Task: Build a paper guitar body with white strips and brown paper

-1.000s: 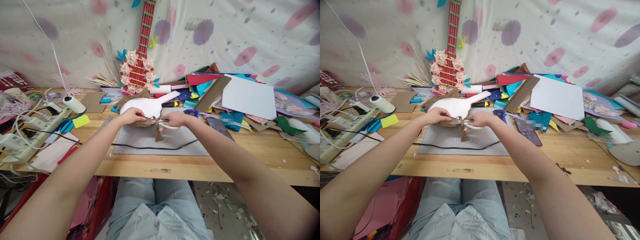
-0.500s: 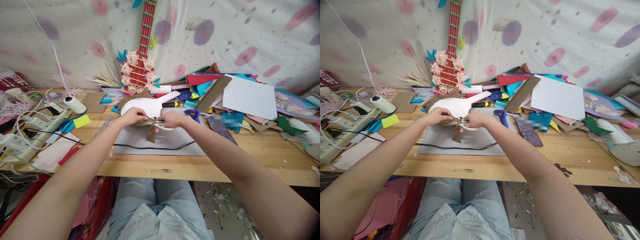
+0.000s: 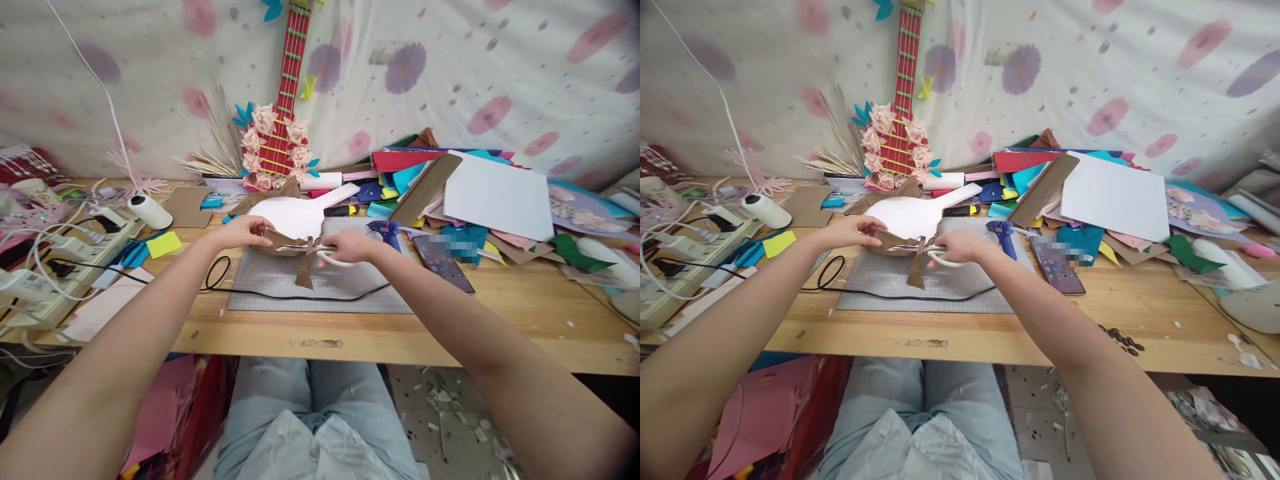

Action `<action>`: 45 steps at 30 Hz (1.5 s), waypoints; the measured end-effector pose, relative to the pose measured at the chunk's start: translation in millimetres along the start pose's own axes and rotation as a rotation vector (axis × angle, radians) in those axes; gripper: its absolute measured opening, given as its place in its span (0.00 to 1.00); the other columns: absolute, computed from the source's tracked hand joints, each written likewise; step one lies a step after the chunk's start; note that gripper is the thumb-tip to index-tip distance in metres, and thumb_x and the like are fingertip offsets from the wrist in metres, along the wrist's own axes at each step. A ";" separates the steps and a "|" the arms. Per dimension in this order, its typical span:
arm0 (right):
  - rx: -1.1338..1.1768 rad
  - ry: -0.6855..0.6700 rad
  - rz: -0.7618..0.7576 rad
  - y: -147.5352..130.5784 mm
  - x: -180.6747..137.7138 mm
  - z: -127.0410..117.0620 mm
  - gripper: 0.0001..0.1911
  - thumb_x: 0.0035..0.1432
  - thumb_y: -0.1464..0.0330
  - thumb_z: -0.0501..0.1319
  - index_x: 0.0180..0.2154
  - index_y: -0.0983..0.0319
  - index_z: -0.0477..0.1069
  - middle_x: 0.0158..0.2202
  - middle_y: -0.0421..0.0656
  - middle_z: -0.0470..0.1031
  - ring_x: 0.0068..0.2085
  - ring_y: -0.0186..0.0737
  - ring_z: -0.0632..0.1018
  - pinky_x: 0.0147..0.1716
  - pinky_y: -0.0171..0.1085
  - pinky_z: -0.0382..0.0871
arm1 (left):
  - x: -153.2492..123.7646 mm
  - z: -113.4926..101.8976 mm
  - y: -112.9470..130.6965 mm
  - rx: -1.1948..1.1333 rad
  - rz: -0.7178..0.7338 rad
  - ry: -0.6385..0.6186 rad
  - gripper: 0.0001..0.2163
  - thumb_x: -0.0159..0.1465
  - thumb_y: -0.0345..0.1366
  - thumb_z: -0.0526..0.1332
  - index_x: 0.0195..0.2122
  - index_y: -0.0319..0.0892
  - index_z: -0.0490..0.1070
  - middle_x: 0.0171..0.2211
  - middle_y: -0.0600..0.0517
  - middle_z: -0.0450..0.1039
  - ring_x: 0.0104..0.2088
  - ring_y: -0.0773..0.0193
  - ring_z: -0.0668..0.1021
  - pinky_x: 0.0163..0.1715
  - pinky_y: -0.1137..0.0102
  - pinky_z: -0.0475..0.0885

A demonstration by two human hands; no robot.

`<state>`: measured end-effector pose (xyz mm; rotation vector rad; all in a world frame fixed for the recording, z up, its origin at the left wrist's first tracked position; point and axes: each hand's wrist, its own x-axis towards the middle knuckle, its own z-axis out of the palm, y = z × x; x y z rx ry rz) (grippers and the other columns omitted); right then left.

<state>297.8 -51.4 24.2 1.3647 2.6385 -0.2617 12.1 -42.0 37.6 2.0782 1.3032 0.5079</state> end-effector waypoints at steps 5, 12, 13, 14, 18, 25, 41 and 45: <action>0.004 -0.033 -0.018 -12.6 -0.6 -5.4 0.40 0.44 0.36 0.49 0.45 0.58 0.71 0.39 0.49 0.77 0.38 0.48 0.75 0.28 0.35 0.56 | -3.1 -2.7 -9.5 0.016 -0.033 -0.024 0.15 0.45 0.47 0.65 0.26 0.40 0.71 0.24 0.54 0.70 0.28 0.66 0.70 0.31 0.71 0.65; -0.049 -0.077 -0.014 -23.2 1.4 -23.5 0.40 0.44 0.36 0.49 0.44 0.58 0.73 0.40 0.49 0.77 0.40 0.50 0.76 0.30 0.36 0.58 | -7.2 8.3 -4.6 -0.078 0.000 0.007 0.15 0.48 0.47 0.63 0.26 0.39 0.69 0.22 0.56 0.68 0.26 0.69 0.68 0.30 0.72 0.64; -0.046 -0.080 -0.011 -20.8 -0.3 -25.2 0.40 0.44 0.36 0.49 0.45 0.57 0.73 0.40 0.48 0.77 0.40 0.49 0.75 0.30 0.36 0.58 | -7.4 10.0 -5.1 -0.095 0.002 0.014 0.15 0.48 0.47 0.63 0.26 0.39 0.68 0.22 0.56 0.68 0.26 0.69 0.68 0.30 0.72 0.64; -0.042 -0.085 -0.009 -17.9 -2.5 -26.7 0.39 0.44 0.36 0.49 0.45 0.56 0.72 0.41 0.47 0.77 0.40 0.49 0.75 0.30 0.36 0.58 | -7.1 11.9 -5.7 -0.111 0.005 0.021 0.15 0.47 0.48 0.64 0.25 0.40 0.68 0.22 0.56 0.68 0.26 0.69 0.68 0.30 0.72 0.64; -0.035 -0.120 0.019 -7.0 -10.5 -29.5 0.36 0.45 0.39 0.52 0.46 0.54 0.73 0.41 0.45 0.77 0.40 0.47 0.75 0.31 0.35 0.59 | -2.2 18.7 -6.3 -0.166 0.004 0.041 0.16 0.44 0.48 0.65 0.24 0.39 0.68 0.22 0.56 0.68 0.25 0.69 0.68 0.29 0.72 0.63; -0.008 -0.138 -0.004 -10.5 -10.0 -29.9 0.32 0.46 0.41 0.54 0.47 0.52 0.73 0.41 0.43 0.77 0.40 0.47 0.75 0.30 0.35 0.59 | -3.3 16.3 0.4 -0.144 -0.007 0.026 0.14 0.46 0.46 0.64 0.24 0.39 0.70 0.22 0.56 0.69 0.26 0.69 0.69 0.29 0.72 0.64; -0.047 -0.133 -0.013 -23.5 -3.3 -34.0 0.34 0.46 0.40 0.52 0.44 0.56 0.74 0.39 0.47 0.78 0.39 0.48 0.76 0.29 0.36 0.59 | -1.1 18.2 -1.3 -0.115 -0.043 0.101 0.15 0.45 0.48 0.64 0.23 0.39 0.72 0.18 0.57 0.67 0.22 0.71 0.64 0.24 0.73 0.58; -0.057 -0.141 -0.001 -16.1 -9.5 -37.8 0.32 0.47 0.41 0.53 0.44 0.54 0.74 0.39 0.46 0.78 0.40 0.48 0.76 0.30 0.36 0.59 | -0.2 20.2 -0.3 -0.130 -0.031 0.115 0.14 0.45 0.47 0.64 0.23 0.39 0.72 0.19 0.57 0.67 0.22 0.71 0.64 0.23 0.73 0.59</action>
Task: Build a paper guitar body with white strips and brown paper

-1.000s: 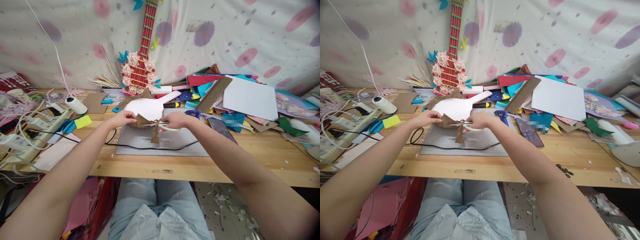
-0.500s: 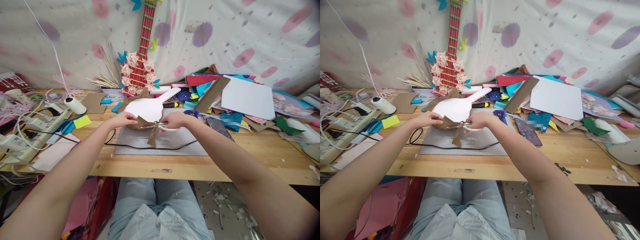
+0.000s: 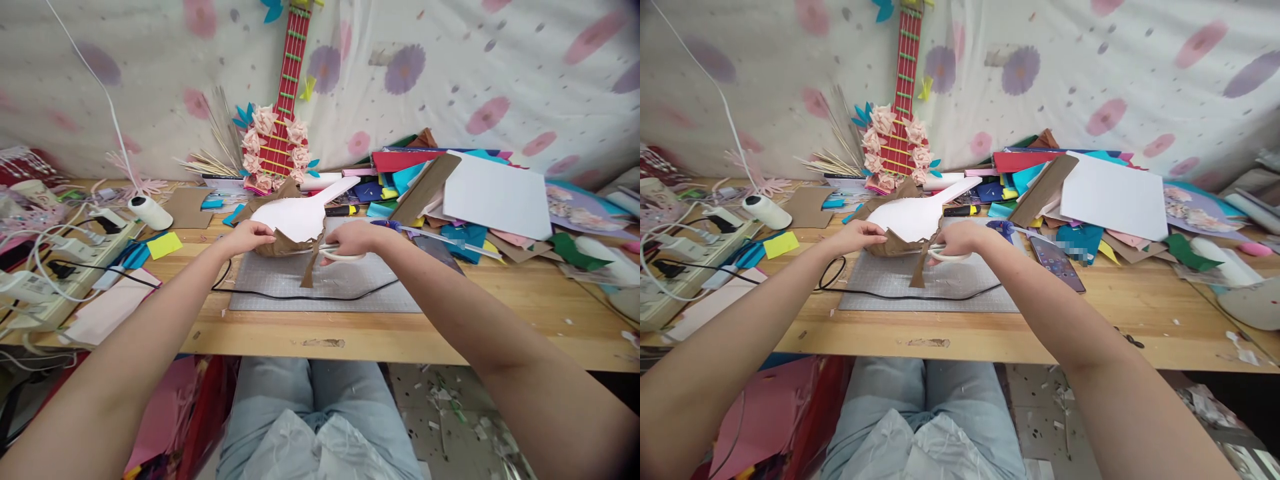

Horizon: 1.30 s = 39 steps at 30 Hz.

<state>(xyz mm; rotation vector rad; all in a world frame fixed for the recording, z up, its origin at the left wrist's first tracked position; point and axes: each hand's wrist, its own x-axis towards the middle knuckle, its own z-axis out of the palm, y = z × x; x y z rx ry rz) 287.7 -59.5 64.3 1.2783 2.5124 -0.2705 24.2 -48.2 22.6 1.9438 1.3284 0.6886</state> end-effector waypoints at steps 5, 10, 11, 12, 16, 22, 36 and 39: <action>-0.010 -0.007 -0.013 -5.9 7.6 2.6 0.34 0.46 0.40 0.53 0.44 0.56 0.74 0.39 0.47 0.77 0.39 0.47 0.76 0.30 0.36 0.60 | 1.5 1.6 1.8 0.013 0.026 -0.023 0.14 0.45 0.47 0.64 0.22 0.40 0.71 0.17 0.58 0.65 0.20 0.72 0.62 0.22 0.74 0.57; -0.039 0.022 -0.027 -18.0 14.1 0.7 0.35 0.46 0.39 0.50 0.41 0.58 0.75 0.37 0.49 0.78 0.36 0.48 0.76 0.29 0.37 0.60 | 2.6 1.0 3.0 0.016 0.003 -0.010 0.14 0.45 0.47 0.64 0.23 0.39 0.71 0.17 0.58 0.64 0.20 0.72 0.62 0.22 0.73 0.57; -0.051 0.038 -0.026 -19.6 14.1 0.7 0.36 0.46 0.38 0.50 0.40 0.59 0.75 0.37 0.49 0.78 0.36 0.48 0.77 0.29 0.37 0.60 | 2.7 0.7 2.6 0.014 -0.009 0.003 0.14 0.45 0.47 0.64 0.23 0.39 0.71 0.18 0.58 0.64 0.20 0.72 0.62 0.22 0.73 0.57; -0.064 0.059 -0.024 -21.1 13.9 1.3 0.37 0.46 0.38 0.49 0.39 0.60 0.75 0.36 0.50 0.78 0.36 0.49 0.77 0.29 0.37 0.60 | 2.9 0.5 2.0 0.012 -0.019 0.015 0.15 0.45 0.47 0.64 0.23 0.39 0.71 0.18 0.57 0.65 0.21 0.72 0.63 0.22 0.73 0.56; -0.092 0.152 -0.014 -25.7 12.6 7.0 0.39 0.45 0.37 0.49 0.39 0.61 0.76 0.37 0.52 0.78 0.37 0.51 0.77 0.30 0.38 0.62 | 3.6 -0.5 -1.3 0.019 -0.007 0.033 0.15 0.44 0.48 0.64 0.24 0.39 0.72 0.19 0.56 0.67 0.22 0.70 0.64 0.23 0.73 0.57; -0.065 0.154 -0.009 -29.0 13.9 11.9 0.39 0.45 0.36 0.48 0.39 0.61 0.76 0.37 0.52 0.78 0.37 0.51 0.77 0.30 0.38 0.62 | 4.3 -1.8 -0.7 0.026 0.027 0.021 0.15 0.45 0.48 0.64 0.23 0.39 0.72 0.20 0.55 0.70 0.24 0.69 0.67 0.25 0.73 0.59; -0.028 0.089 -0.023 -28.7 12.8 6.7 0.39 0.46 0.37 0.49 0.40 0.61 0.76 0.38 0.52 0.78 0.37 0.49 0.77 0.30 0.37 0.62 | 5.3 0.8 1.4 -0.007 -0.003 0.040 0.17 0.44 0.49 0.65 0.25 0.39 0.73 0.20 0.55 0.70 0.23 0.69 0.66 0.25 0.72 0.60; -0.044 0.090 -0.028 -31.4 13.1 4.1 0.39 0.47 0.37 0.47 0.39 0.61 0.76 0.39 0.52 0.77 0.39 0.50 0.77 0.31 0.37 0.62 | 6.0 0.5 1.9 -0.020 0.001 0.046 0.17 0.44 0.49 0.65 0.24 0.39 0.73 0.20 0.55 0.69 0.24 0.69 0.66 0.26 0.72 0.60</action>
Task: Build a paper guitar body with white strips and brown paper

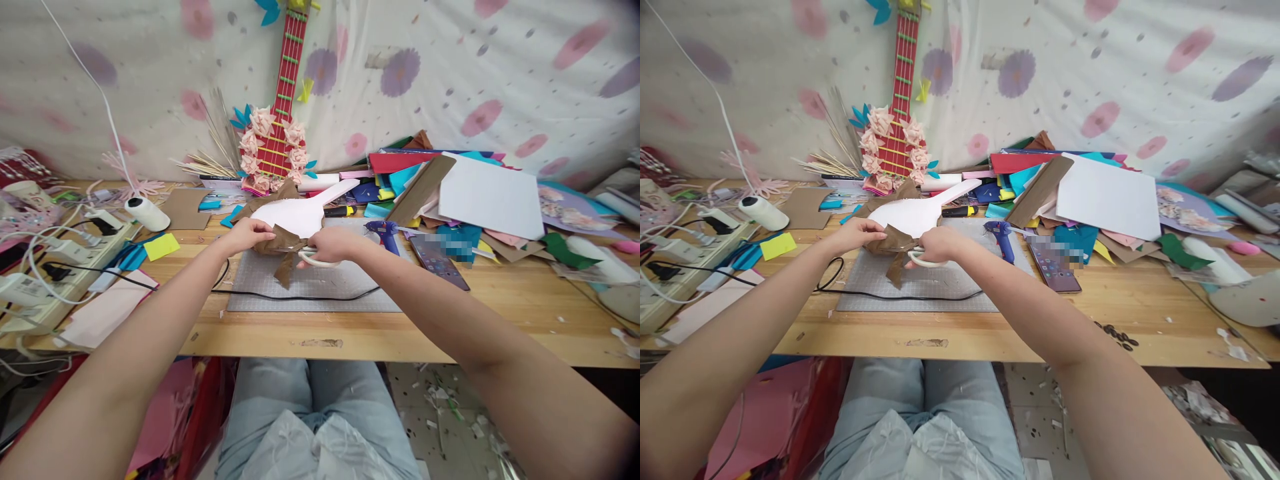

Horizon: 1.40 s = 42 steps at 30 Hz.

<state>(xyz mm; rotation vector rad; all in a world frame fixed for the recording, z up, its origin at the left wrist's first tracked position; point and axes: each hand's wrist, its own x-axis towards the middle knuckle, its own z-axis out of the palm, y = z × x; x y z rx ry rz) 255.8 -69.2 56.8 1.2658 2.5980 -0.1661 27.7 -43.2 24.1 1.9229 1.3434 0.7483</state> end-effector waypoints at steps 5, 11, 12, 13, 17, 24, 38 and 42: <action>0.013 -0.002 0.005 -1.0 -1.6 -2.5 0.39 0.46 0.37 0.48 0.42 0.59 0.74 0.39 0.50 0.78 0.40 0.51 0.77 0.32 0.37 0.63 | -1.6 1.6 7.5 -0.018 -0.046 0.002 0.16 0.44 0.47 0.65 0.24 0.38 0.72 0.19 0.56 0.67 0.22 0.70 0.64 0.24 0.72 0.58; -0.008 -0.001 0.052 -6.3 -0.9 -3.4 0.39 0.46 0.37 0.49 0.41 0.62 0.75 0.39 0.52 0.77 0.41 0.53 0.76 0.33 0.39 0.64 | -1.4 6.1 16.8 -0.012 -0.051 0.012 0.11 0.45 0.43 0.65 0.22 0.39 0.72 0.17 0.57 0.65 0.22 0.70 0.64 0.23 0.73 0.59; -0.009 -0.001 0.057 -7.5 -0.3 -3.2 0.39 0.46 0.37 0.49 0.40 0.62 0.75 0.39 0.53 0.77 0.41 0.53 0.76 0.33 0.39 0.65 | -1.3 6.6 17.5 -0.011 -0.050 0.010 0.11 0.45 0.42 0.65 0.21 0.39 0.72 0.17 0.57 0.65 0.21 0.71 0.64 0.23 0.73 0.58; -0.009 0.001 0.060 -8.4 0.4 -3.0 0.39 0.46 0.38 0.50 0.40 0.63 0.75 0.39 0.53 0.77 0.41 0.53 0.76 0.33 0.38 0.65 | -1.2 6.8 17.9 -0.009 -0.050 0.008 0.10 0.45 0.42 0.65 0.21 0.39 0.72 0.17 0.57 0.65 0.21 0.71 0.63 0.23 0.73 0.58; -0.012 0.028 0.051 -8.9 2.6 -0.9 0.37 0.48 0.39 0.50 0.39 0.63 0.75 0.39 0.54 0.77 0.41 0.51 0.76 0.32 0.37 0.64 | -1.5 6.8 18.5 -0.016 -0.088 0.006 0.11 0.45 0.42 0.64 0.22 0.39 0.73 0.16 0.57 0.64 0.19 0.72 0.61 0.20 0.74 0.55; -0.011 0.048 0.028 -5.1 2.5 1.5 0.36 0.47 0.39 0.51 0.39 0.61 0.75 0.37 0.51 0.78 0.40 0.51 0.77 0.33 0.38 0.64 | -2.5 6.1 20.2 -0.052 -0.135 0.013 0.12 0.44 0.43 0.64 0.23 0.39 0.72 0.16 0.57 0.61 0.18 0.72 0.59 0.19 0.73 0.53; -0.151 0.114 0.055 -28.2 -2.2 -11.5 0.37 0.48 0.41 0.54 0.46 0.64 0.73 0.45 0.56 0.75 0.48 0.55 0.73 0.46 0.46 0.63 | -0.2 8.7 21.2 -0.028 -0.127 0.051 0.11 0.44 0.43 0.65 0.21 0.39 0.72 0.16 0.57 0.63 0.19 0.72 0.61 0.20 0.73 0.55; -0.146 0.164 0.052 -34.6 -3.7 -12.2 0.37 0.50 0.44 0.56 0.52 0.64 0.67 0.49 0.56 0.72 0.51 0.55 0.72 0.49 0.47 0.61 | 0.1 8.6 21.9 -0.029 -0.158 0.024 0.11 0.45 0.43 0.65 0.21 0.39 0.71 0.14 0.58 0.60 0.17 0.72 0.60 0.18 0.73 0.53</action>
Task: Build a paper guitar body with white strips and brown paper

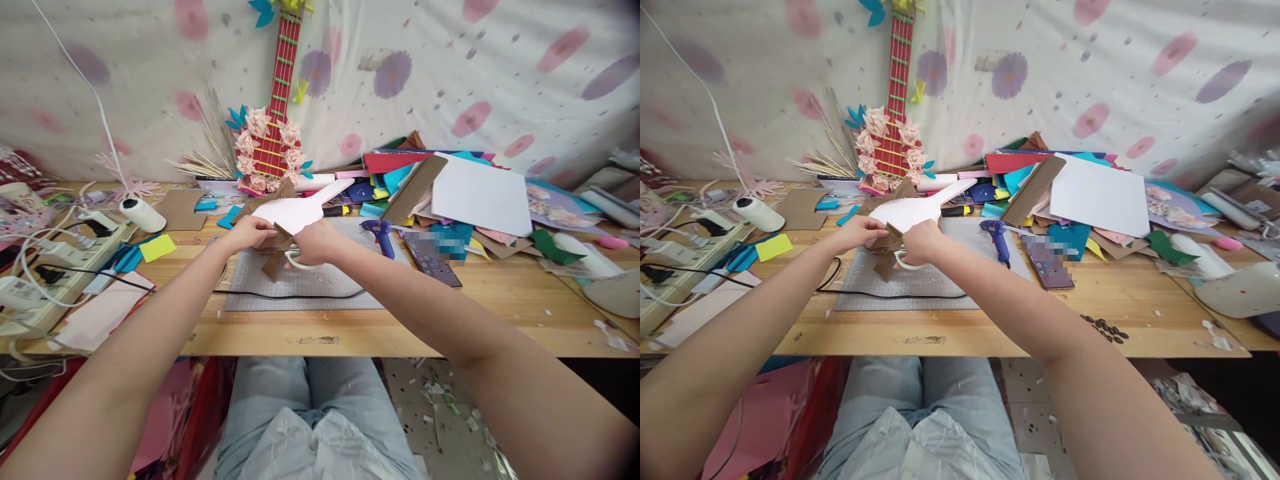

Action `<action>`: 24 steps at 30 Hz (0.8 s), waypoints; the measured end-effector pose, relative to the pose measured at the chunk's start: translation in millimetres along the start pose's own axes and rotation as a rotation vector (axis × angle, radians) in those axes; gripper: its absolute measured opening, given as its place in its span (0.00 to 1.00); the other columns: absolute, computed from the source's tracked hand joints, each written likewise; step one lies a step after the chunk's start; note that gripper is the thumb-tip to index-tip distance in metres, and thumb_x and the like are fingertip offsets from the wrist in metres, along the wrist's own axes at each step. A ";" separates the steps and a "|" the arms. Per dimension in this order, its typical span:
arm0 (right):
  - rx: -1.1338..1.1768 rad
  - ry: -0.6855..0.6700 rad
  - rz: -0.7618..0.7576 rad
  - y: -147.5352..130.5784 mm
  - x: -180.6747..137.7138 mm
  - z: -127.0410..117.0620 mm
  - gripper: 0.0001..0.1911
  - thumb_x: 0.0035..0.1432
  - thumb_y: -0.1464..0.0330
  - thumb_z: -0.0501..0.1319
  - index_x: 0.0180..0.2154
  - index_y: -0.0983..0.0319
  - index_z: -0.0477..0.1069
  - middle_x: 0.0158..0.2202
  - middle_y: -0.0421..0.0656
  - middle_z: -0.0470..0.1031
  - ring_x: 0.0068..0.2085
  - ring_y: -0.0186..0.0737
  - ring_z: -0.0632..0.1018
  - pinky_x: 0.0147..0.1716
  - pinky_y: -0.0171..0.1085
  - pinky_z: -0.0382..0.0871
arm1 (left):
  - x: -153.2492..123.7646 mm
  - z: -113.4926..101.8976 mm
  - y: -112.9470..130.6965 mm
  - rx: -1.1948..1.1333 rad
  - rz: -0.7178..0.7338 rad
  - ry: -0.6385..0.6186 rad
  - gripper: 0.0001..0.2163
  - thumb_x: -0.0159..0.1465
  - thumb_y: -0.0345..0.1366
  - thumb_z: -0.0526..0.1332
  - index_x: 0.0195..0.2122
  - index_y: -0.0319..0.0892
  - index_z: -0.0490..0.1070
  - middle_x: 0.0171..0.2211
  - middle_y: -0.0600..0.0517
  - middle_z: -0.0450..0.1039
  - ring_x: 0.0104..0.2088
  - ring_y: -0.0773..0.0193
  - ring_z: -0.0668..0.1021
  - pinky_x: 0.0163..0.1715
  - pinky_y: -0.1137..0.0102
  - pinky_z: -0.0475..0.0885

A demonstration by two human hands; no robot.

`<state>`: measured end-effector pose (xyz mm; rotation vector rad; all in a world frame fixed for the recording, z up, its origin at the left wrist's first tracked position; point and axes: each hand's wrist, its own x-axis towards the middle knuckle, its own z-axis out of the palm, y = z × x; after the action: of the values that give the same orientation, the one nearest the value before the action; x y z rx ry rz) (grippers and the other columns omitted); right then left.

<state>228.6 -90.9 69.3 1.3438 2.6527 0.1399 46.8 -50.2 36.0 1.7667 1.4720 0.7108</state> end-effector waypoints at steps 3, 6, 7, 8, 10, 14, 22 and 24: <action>0.005 -0.008 -0.003 -0.5 1.1 3.8 0.35 0.52 0.45 0.54 0.51 0.65 0.69 0.48 0.57 0.73 0.50 0.54 0.72 0.48 0.47 0.61 | 0.3 -0.2 -0.3 0.002 0.005 -0.009 0.11 0.45 0.43 0.64 0.21 0.39 0.71 0.14 0.58 0.60 0.17 0.72 0.60 0.18 0.73 0.53; 0.004 -0.007 -0.013 1.7 4.1 10.1 0.34 0.52 0.44 0.54 0.46 0.65 0.72 0.45 0.57 0.75 0.47 0.55 0.74 0.44 0.46 0.64 | 0.5 -0.1 -0.2 -0.010 0.010 -0.012 0.11 0.46 0.43 0.64 0.21 0.39 0.71 0.14 0.58 0.60 0.17 0.73 0.60 0.19 0.74 0.53; 0.003 0.006 -0.017 2.6 5.1 12.2 0.34 0.51 0.44 0.54 0.45 0.65 0.73 0.44 0.56 0.75 0.46 0.55 0.75 0.43 0.45 0.65 | 0.6 0.0 -0.1 -0.021 0.014 -0.008 0.11 0.45 0.42 0.64 0.21 0.39 0.71 0.14 0.59 0.60 0.17 0.73 0.60 0.19 0.74 0.53; 0.003 0.017 -0.021 3.5 6.0 14.2 0.33 0.51 0.44 0.54 0.44 0.65 0.73 0.43 0.55 0.76 0.45 0.54 0.75 0.42 0.45 0.65 | 0.7 0.1 0.0 -0.033 0.017 -0.001 0.11 0.45 0.42 0.65 0.21 0.39 0.71 0.14 0.59 0.60 0.17 0.73 0.60 0.19 0.74 0.53; 0.007 0.025 -0.027 5.2 7.5 17.4 0.33 0.51 0.44 0.54 0.43 0.65 0.74 0.42 0.55 0.77 0.44 0.54 0.76 0.41 0.44 0.66 | 0.9 0.5 0.1 -0.057 0.021 0.006 0.10 0.45 0.42 0.65 0.21 0.39 0.71 0.14 0.59 0.61 0.18 0.73 0.60 0.20 0.74 0.53; 0.026 0.016 -0.025 8.3 8.9 21.1 0.33 0.52 0.43 0.53 0.41 0.65 0.75 0.40 0.56 0.77 0.43 0.53 0.76 0.40 0.42 0.65 | 1.1 0.4 -1.3 -0.105 0.004 0.012 0.12 0.43 0.42 0.67 0.21 0.39 0.72 0.15 0.58 0.63 0.19 0.73 0.61 0.20 0.73 0.55; 0.072 -0.001 -0.013 24.7 4.1 27.4 0.35 0.50 0.40 0.50 0.38 0.63 0.75 0.37 0.53 0.78 0.40 0.50 0.77 0.36 0.39 0.64 | -0.1 -13.4 -7.7 -0.462 -0.037 0.125 0.15 0.42 0.42 0.70 0.27 0.39 0.72 0.24 0.55 0.70 0.26 0.70 0.71 0.28 0.73 0.65; 0.088 -0.018 -0.001 29.5 1.4 32.0 0.35 0.50 0.40 0.49 0.36 0.62 0.75 0.36 0.53 0.78 0.38 0.49 0.77 0.34 0.38 0.63 | -2.1 -18.0 -8.5 -0.633 -0.038 0.175 0.13 0.44 0.38 0.70 0.29 0.40 0.71 0.28 0.55 0.72 0.29 0.70 0.72 0.31 0.72 0.67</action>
<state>257.2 -72.0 42.3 1.3627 2.6734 0.0109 27.2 -48.3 39.9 1.2102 1.1995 1.1814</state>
